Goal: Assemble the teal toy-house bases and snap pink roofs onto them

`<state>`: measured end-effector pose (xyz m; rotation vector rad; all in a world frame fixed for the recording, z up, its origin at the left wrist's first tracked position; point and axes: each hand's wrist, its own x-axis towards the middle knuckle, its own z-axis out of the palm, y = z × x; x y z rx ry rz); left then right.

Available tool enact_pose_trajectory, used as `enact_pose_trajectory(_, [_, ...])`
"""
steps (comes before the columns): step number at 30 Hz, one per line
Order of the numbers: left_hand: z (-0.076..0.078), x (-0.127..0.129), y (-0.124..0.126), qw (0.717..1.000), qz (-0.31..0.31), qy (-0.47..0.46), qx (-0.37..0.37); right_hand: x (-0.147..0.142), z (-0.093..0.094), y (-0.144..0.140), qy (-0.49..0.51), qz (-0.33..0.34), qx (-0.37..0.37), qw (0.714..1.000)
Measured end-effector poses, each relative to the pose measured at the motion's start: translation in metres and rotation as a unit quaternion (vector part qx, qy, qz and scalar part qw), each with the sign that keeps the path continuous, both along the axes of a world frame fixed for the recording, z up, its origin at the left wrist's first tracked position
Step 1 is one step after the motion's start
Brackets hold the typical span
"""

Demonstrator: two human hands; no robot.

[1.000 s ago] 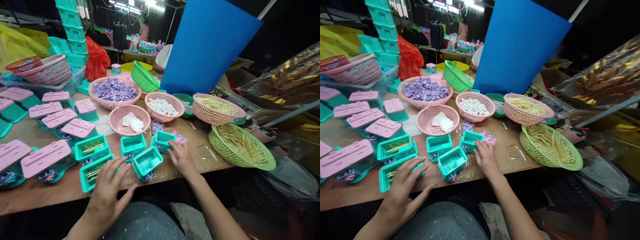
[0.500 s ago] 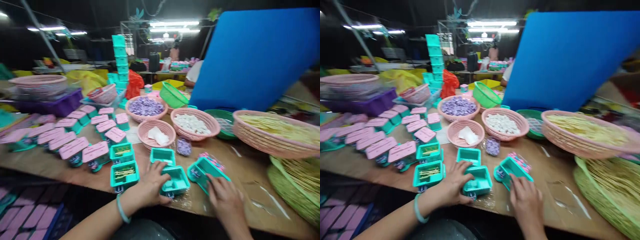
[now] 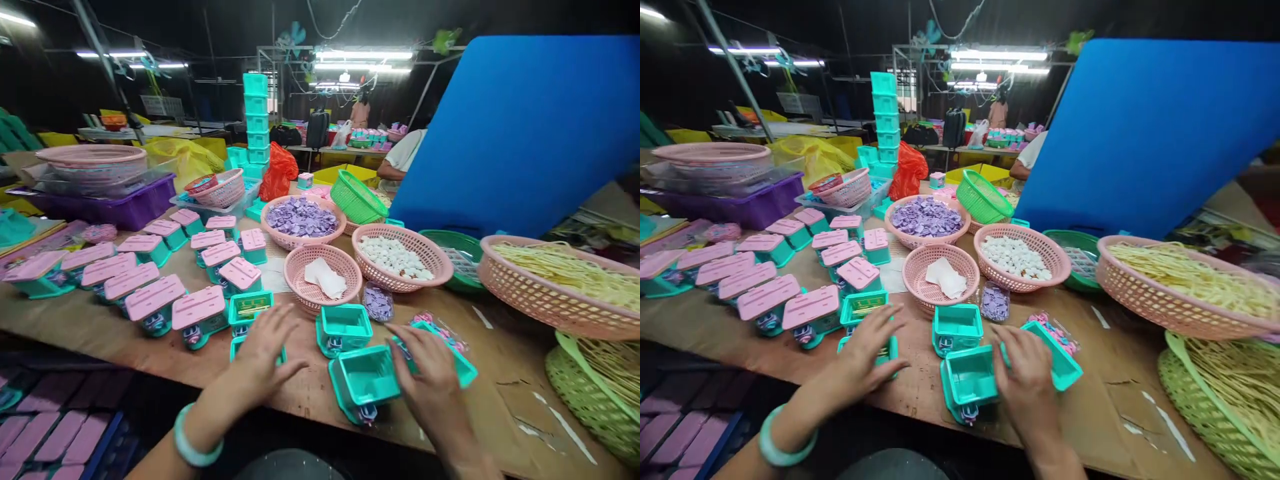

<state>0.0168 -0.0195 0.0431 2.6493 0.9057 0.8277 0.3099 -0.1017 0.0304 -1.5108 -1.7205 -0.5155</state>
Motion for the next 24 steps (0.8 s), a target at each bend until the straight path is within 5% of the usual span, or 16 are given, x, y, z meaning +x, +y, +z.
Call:
enact_pose_trajectory(3, [0.009,-0.004,-0.003,0.998,-0.008,-0.054,0.033,-0.038,0.013,0.002,0.033,0.075,-0.014,0.997])
enact_pose_trajectory(5, [0.013,0.01,-0.012,0.994,-0.066,-0.089,-0.021,-0.054,0.012,-0.005,0.04,0.079,-0.039,0.995])
enact_pose_trajectory(7, [0.012,0.031,-0.022,0.971,-0.184,-0.091,-0.125,-0.056,0.004,-0.019,0.047,0.026,-0.048,0.997])
enact_pose_trajectory(11, [-0.011,0.085,-0.049,0.864,-0.368,0.014,-0.342,-0.04,-0.029,-0.096,0.149,-0.167,-0.06,0.973])
enact_pose_trajectory(13, [-0.03,0.111,-0.069,0.816,-0.406,0.08,-0.404,-0.042,-0.05,-0.158,0.238,-0.279,-0.091,0.926])
enact_pose_trajectory(15, [-0.049,0.133,-0.092,0.771,-0.444,0.143,-0.434,-0.053,-0.072,-0.227,0.323,-0.392,-0.143,0.85])
enact_pose_trajectory(19, [-0.081,0.18,-0.149,0.699,-0.557,0.231,-0.385,-0.069,-0.115,-0.349,0.406,-0.503,-0.215,0.732])
enact_pose_trajectory(21, [-0.098,0.205,-0.184,0.679,-0.61,0.263,-0.312,-0.062,-0.139,-0.384,0.439,-0.499,-0.266,0.698])
enact_pose_trajectory(24, [-0.123,0.238,-0.232,0.658,-0.643,0.311,-0.237,-0.033,-0.183,-0.396,0.491,-0.482,-0.352,0.635])
